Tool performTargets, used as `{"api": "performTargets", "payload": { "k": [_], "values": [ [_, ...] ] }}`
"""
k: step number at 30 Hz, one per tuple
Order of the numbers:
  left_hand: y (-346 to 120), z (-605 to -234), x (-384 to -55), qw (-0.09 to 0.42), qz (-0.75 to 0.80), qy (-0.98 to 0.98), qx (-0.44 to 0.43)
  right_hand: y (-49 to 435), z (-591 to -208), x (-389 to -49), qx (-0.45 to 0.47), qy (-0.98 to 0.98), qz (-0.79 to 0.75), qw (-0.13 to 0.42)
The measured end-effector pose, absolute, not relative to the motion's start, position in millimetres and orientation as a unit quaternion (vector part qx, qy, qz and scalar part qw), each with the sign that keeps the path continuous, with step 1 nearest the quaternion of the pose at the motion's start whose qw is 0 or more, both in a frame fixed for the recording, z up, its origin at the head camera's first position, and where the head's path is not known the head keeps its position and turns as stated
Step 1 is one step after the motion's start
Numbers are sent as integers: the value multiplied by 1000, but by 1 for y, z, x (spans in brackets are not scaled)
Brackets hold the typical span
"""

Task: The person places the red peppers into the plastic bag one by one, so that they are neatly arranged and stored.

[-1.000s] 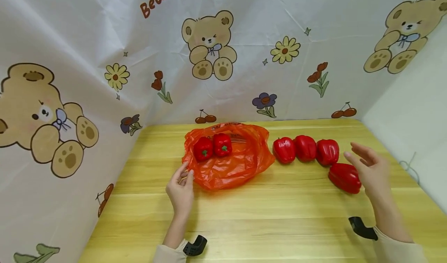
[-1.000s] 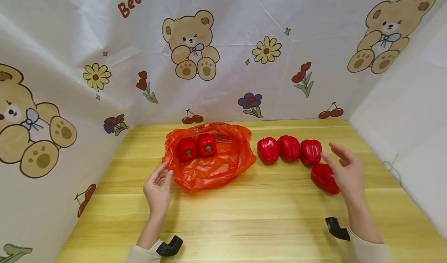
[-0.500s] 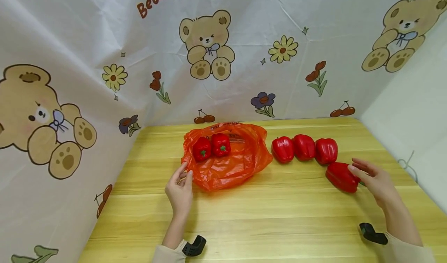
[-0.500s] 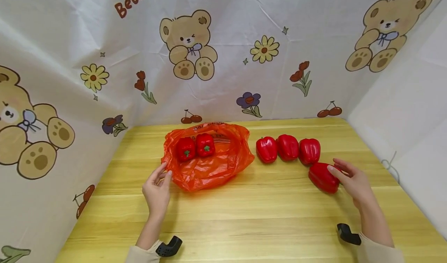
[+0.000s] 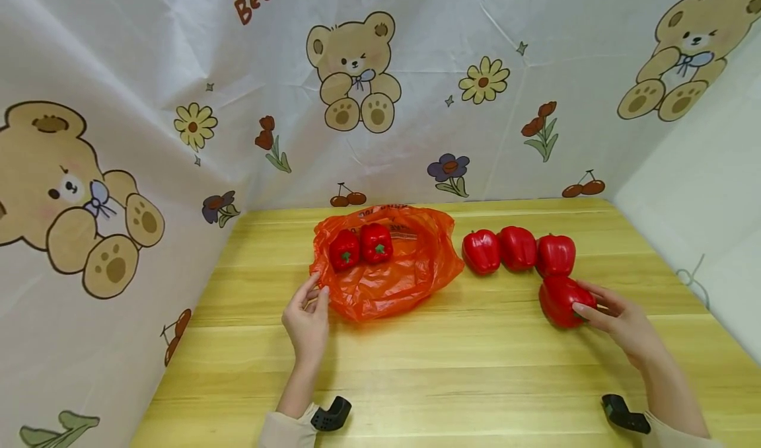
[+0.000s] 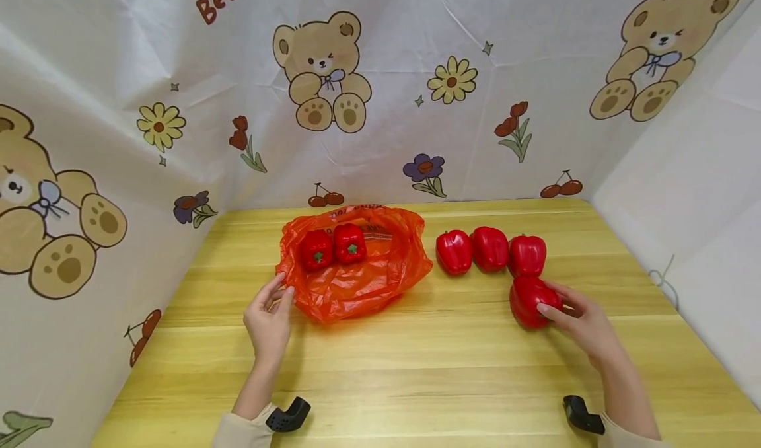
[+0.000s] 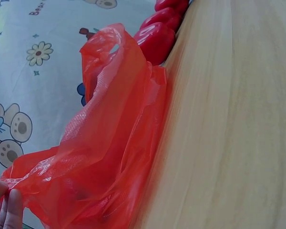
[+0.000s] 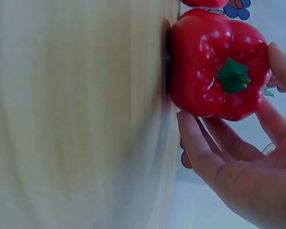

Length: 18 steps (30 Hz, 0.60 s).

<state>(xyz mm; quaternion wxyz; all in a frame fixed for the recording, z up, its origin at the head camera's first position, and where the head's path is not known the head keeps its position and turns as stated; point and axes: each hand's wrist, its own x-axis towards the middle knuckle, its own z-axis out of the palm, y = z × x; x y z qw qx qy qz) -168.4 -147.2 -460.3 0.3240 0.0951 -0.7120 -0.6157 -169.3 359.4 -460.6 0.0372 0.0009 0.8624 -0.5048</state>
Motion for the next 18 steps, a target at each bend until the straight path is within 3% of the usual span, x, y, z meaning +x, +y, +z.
{"api": "performTargets", "payload": {
  "k": [11, 18],
  "values": [
    [-149, -461, -169, 326, -617, -710, 96, 349, -463, -165, 37, 860, -509, -4],
    [-148, -461, -169, 321, -617, -712, 101, 334, -430, -155, 31, 848, -529, -28]
  ]
}}
